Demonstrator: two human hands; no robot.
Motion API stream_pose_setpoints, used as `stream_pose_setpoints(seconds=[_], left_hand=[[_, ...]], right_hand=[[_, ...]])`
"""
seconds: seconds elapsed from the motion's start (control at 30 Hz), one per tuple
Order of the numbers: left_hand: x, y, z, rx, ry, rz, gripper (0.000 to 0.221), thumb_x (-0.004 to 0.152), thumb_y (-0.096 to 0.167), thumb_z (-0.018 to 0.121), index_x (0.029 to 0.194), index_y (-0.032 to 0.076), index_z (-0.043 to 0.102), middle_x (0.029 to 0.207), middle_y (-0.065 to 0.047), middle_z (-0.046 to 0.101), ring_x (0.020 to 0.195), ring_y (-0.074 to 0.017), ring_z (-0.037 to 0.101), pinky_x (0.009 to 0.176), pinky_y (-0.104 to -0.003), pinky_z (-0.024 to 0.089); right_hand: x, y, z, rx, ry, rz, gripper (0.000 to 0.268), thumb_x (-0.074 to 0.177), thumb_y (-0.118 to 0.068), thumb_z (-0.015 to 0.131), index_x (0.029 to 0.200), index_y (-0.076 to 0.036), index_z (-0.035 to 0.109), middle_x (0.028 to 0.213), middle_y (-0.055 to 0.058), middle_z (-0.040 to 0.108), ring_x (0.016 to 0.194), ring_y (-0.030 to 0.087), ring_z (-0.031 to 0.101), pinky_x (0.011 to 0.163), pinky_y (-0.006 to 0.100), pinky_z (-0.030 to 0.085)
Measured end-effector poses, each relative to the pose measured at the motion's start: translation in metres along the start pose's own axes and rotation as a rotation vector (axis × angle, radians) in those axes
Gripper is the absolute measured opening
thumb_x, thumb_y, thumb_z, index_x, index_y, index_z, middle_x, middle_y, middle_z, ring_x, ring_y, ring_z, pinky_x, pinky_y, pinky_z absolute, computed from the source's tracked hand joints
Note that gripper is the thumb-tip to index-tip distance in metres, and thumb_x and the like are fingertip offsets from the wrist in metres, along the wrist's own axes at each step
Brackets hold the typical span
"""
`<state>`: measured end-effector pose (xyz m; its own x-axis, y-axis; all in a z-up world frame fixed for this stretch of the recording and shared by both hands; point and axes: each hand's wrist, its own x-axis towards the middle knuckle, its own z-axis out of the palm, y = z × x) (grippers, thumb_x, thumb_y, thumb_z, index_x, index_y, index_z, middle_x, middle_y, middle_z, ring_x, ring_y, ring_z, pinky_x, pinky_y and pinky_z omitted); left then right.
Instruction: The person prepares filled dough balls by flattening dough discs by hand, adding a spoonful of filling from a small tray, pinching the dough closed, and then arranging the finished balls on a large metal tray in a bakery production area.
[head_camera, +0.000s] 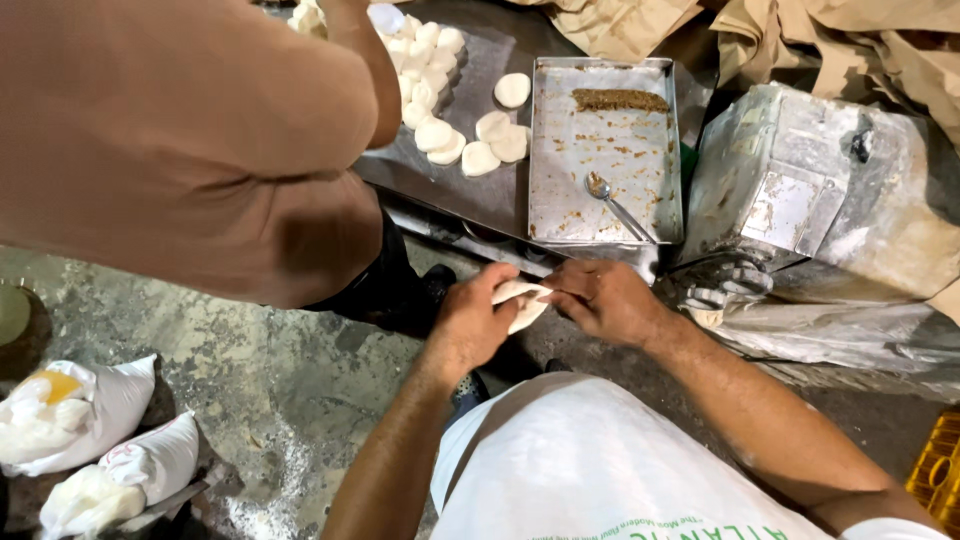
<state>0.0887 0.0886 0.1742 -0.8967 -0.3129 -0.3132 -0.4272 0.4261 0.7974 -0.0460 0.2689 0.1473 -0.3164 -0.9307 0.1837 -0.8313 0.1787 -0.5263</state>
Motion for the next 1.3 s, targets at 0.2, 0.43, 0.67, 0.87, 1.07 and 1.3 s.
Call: stream_pose_setpoints(seconds=[0.2, 0.43, 0.67, 0.87, 1.07, 1.3], left_hand=[[0.001, 0.002, 0.003, 0.035, -0.028, 0.006, 0.025, 0.094, 0.015, 0.065, 0.119, 0.014, 0.07, 0.108, -0.009, 0.076, 0.097, -0.0233, 0.075, 0.083, -0.038, 0.06], [0.0, -0.001, 0.007, 0.258, -0.048, 0.079, 0.022, 0.098, 0.014, 0.061, 0.118, 0.012, 0.069, 0.114, -0.009, 0.072, 0.105, -0.0296, 0.07, 0.09, -0.043, 0.054], [-0.008, 0.005, 0.001, 0.19, -0.012, 0.077, 0.036, 0.093, 0.01, 0.064, 0.129, 0.013, 0.065, 0.117, -0.012, 0.07, 0.107, -0.0309, 0.068, 0.091, -0.043, 0.054], [-0.005, 0.014, 0.001, 0.166, -0.075, -0.172, 0.034, 0.095, 0.018, 0.066, 0.129, 0.016, 0.065, 0.122, -0.007, 0.072, 0.11, -0.0234, 0.071, 0.096, -0.036, 0.056], [-0.013, 0.015, -0.001, 0.286, -0.106, -0.106, 0.025, 0.1, 0.013, 0.059, 0.123, 0.015, 0.068, 0.122, -0.004, 0.069, 0.111, -0.0223, 0.069, 0.095, -0.039, 0.056], [-0.011, 0.009, 0.006, 0.069, -0.033, -0.135, 0.048, 0.091, 0.007, 0.065, 0.137, 0.02, 0.062, 0.129, -0.002, 0.063, 0.114, -0.0196, 0.064, 0.095, -0.034, 0.053]], right_hand=[[-0.011, 0.004, 0.003, 0.148, -0.034, 0.024, 0.019, 0.093, -0.017, 0.07, 0.109, -0.006, 0.073, 0.099, 0.011, 0.075, 0.089, 0.028, 0.075, 0.076, 0.04, 0.061], [-0.003, -0.001, 0.006, 0.068, -0.044, 0.18, 0.039, 0.086, -0.027, 0.078, 0.117, -0.006, 0.067, 0.099, 0.013, 0.071, 0.091, 0.03, 0.072, 0.077, 0.042, 0.059], [-0.002, -0.012, 0.002, -0.009, -0.058, -0.007, 0.028, 0.094, -0.024, 0.068, 0.113, -0.004, 0.071, 0.102, 0.013, 0.073, 0.089, 0.033, 0.072, 0.078, 0.043, 0.059], [-0.009, -0.004, 0.005, 0.096, -0.016, -0.094, 0.02, 0.09, -0.017, 0.068, 0.101, -0.001, 0.072, 0.093, 0.014, 0.073, 0.087, 0.031, 0.072, 0.078, 0.042, 0.059], [-0.007, -0.016, 0.009, 0.159, -0.091, 0.137, 0.028, 0.092, -0.023, 0.072, 0.109, -0.002, 0.07, 0.094, 0.012, 0.068, 0.084, 0.028, 0.073, 0.074, 0.038, 0.06], [-0.007, -0.014, 0.01, 0.101, -0.03, -0.018, 0.029, 0.094, -0.018, 0.072, 0.118, -0.002, 0.068, 0.096, 0.013, 0.067, 0.086, 0.031, 0.07, 0.075, 0.041, 0.059]])
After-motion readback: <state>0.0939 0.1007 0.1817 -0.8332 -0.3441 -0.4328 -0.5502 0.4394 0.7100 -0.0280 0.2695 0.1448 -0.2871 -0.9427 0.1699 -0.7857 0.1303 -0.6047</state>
